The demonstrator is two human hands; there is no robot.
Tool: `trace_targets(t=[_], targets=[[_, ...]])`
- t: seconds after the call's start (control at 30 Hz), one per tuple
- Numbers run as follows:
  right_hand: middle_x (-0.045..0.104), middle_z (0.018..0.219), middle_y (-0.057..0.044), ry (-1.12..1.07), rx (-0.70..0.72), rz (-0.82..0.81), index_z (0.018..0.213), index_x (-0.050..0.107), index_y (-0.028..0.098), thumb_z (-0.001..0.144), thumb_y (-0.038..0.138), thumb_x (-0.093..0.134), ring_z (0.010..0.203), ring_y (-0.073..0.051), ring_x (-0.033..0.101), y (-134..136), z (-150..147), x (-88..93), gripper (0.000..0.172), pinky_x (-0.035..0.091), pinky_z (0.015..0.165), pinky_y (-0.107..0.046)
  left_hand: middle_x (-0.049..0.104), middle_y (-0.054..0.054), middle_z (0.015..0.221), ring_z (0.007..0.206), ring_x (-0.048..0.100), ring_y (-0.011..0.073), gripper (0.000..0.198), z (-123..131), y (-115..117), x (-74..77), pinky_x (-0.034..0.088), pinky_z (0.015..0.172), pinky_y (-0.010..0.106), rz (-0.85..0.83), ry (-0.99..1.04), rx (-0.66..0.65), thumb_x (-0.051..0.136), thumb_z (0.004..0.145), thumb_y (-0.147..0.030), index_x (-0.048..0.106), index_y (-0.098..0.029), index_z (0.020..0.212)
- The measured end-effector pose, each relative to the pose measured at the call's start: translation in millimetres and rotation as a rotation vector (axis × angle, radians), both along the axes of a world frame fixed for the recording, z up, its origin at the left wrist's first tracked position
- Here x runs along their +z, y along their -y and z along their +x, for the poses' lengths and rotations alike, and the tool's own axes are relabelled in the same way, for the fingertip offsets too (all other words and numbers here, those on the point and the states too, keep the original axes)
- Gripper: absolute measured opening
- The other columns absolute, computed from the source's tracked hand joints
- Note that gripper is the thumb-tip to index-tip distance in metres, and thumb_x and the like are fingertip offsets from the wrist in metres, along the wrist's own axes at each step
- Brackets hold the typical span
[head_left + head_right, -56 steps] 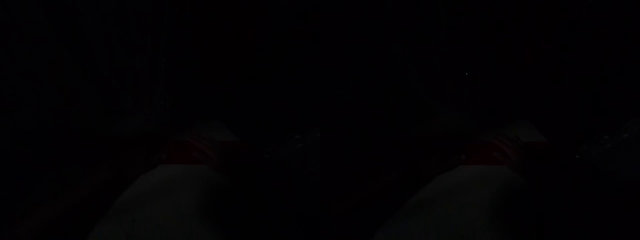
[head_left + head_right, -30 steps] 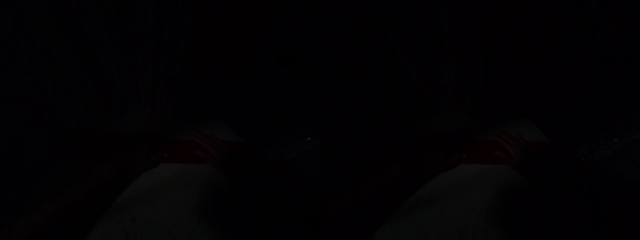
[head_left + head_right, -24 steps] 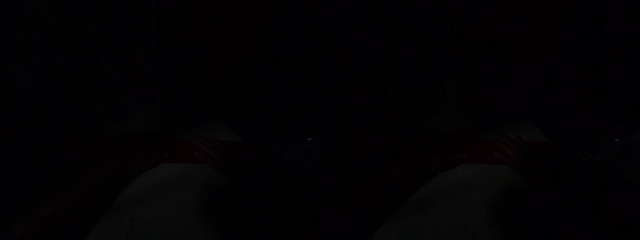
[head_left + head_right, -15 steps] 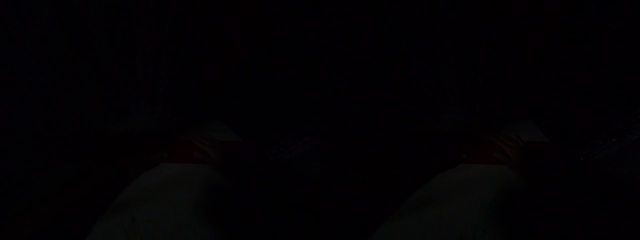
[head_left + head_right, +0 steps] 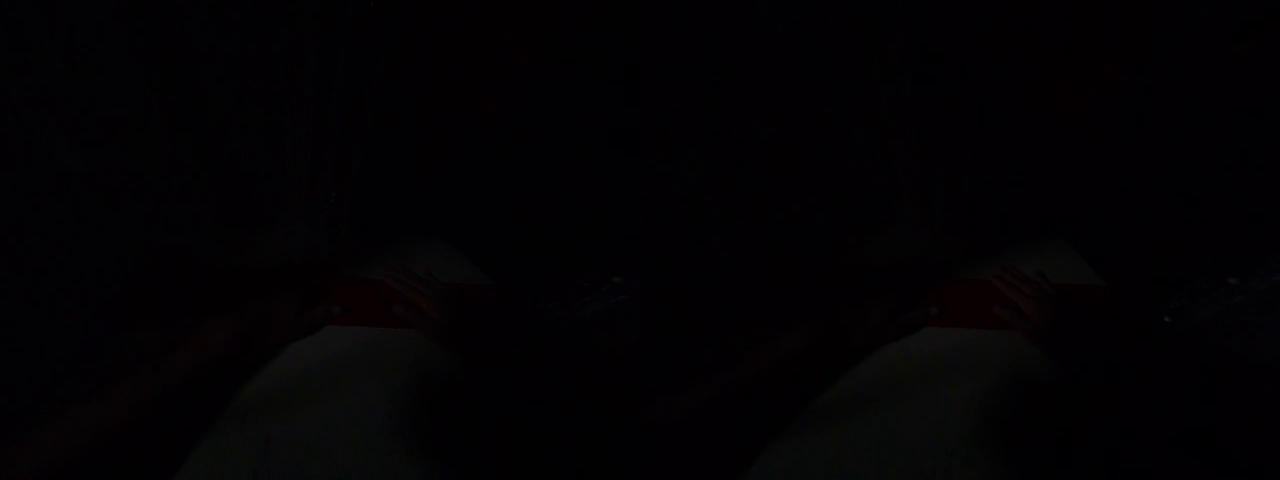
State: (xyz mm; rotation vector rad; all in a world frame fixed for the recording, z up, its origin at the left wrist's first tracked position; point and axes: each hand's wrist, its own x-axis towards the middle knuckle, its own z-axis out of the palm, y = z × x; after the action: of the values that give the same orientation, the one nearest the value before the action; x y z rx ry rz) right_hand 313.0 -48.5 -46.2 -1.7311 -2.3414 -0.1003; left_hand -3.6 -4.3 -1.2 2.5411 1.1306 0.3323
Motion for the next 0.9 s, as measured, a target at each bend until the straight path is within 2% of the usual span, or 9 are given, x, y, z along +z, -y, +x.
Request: trace_targets(t=[0.1,0.2,0.27,0.33,0.4,0.47,0.67,0.8,0.9], targets=[[0.042,0.158,-0.011,-0.003,0.012,0.031,0.152,0.047,0.019,0.101,0.057,0.031,0.149,-0.03,0.037,-0.6,0.5,-1.1,0.066,0.025,0.122,-0.064,0.05,0.005,0.154,0.129,0.057,0.0342,0.072,-2.4,3.7,5.6,0.051,0.099,0.045,-0.046,-0.014,-0.004,0.041,0.098,-0.073,0.04,-0.033,0.158],[0.037,0.161,-0.011,-0.024,0.017,0.09,0.155,0.043,0.018,0.102,0.056,0.029,0.152,-0.029,0.032,-1.0,1.9,-0.2,0.067,0.023,0.122,-0.065,0.041,0.0,0.16,0.138,0.049,0.0337,0.072,-3.0,4.8,13.1,0.047,0.107,0.049,-0.058,-0.069,-0.008,0.041,0.098,-0.073,0.035,-0.037,0.159],[0.036,0.162,-0.01,-0.009,0.022,0.049,0.155,0.043,0.019,0.101,0.058,0.029,0.152,-0.029,0.031,-1.2,3.0,0.4,0.067,0.023,0.122,-0.066,0.034,-0.001,0.165,0.144,0.042,0.0341,0.073,-2.5,3.4,15.1,0.04,0.113,0.054,-0.015,-0.134,-0.033,0.036,0.099,-0.074,0.031,-0.036,0.161],[0.037,0.161,-0.009,0.018,0.018,-0.007,0.154,0.044,0.02,0.101,0.058,0.03,0.151,-0.029,0.033,-1.5,4.3,0.2,0.067,0.024,0.122,-0.066,0.026,0.001,0.167,0.15,0.032,0.0347,0.077,-1.7,0.6,13.1,0.027,0.12,0.058,0.047,-0.18,-0.073,0.031,0.099,-0.075,0.028,-0.032,0.163],[0.036,0.162,-0.008,0.022,0.019,0.016,0.155,0.042,0.02,0.102,0.056,0.029,0.152,-0.028,0.032,-1.8,5.5,-0.4,0.065,0.025,0.121,-0.066,0.02,0.002,0.168,0.155,0.021,0.0338,0.08,-0.6,-2.8,8.1,0.016,0.124,0.059,0.076,-0.201,-0.086,0.027,0.099,-0.077,0.025,-0.03,0.164],[0.033,0.163,-0.008,0.006,0.024,0.083,0.156,0.04,0.019,0.103,0.054,0.028,0.153,-0.027,0.03,-1.9,5.9,-0.4,0.065,0.024,0.122,-0.065,0.019,0.003,0.169,0.156,0.015,0.0319,0.081,0.2,-5.9,2.5,0.011,0.125,0.058,0.081,-0.21,-0.09,0.025,0.099,-0.077,0.023,-0.03,0.164],[0.032,0.163,-0.006,0.013,-0.015,-0.097,0.154,0.043,0.015,0.098,0.056,0.029,0.153,-0.026,0.029,0.6,-3.1,8.8,0.071,0.021,0.123,-0.064,0.016,0.002,0.169,0.157,0.013,0.0293,0.083,0.5,-8.5,-1.8,0.008,0.125,0.059,0.081,-0.204,-0.107,0.023,0.098,-0.079,0.02,-0.029,0.165],[0.031,0.163,-0.008,-0.005,-0.013,0.008,0.154,0.043,0.013,0.099,0.058,0.025,0.153,-0.027,0.028,1.0,-4.8,11.4,0.074,0.022,0.123,-0.064,0.016,0.0,0.169,0.157,0.012,0.0283,0.082,0.5,-6.0,1.2,0.009,0.125,0.059,0.068,-0.22,-0.09,0.024,0.098,-0.078,0.02,-0.03,0.165],[0.035,0.161,-0.008,0.021,0.009,-0.035,0.154,0.044,0.015,0.099,0.059,0.026,0.152,-0.028,0.03,0.5,-1.9,6.7,0.072,0.023,0.121,-0.066,0.017,0.0,0.169,0.157,0.014,0.0288,0.082,0.3,-5.5,0.6,0.009,0.125,0.059,0.092,-0.203,-0.093,0.022,0.098,-0.079,0.021,-0.031,0.164]])
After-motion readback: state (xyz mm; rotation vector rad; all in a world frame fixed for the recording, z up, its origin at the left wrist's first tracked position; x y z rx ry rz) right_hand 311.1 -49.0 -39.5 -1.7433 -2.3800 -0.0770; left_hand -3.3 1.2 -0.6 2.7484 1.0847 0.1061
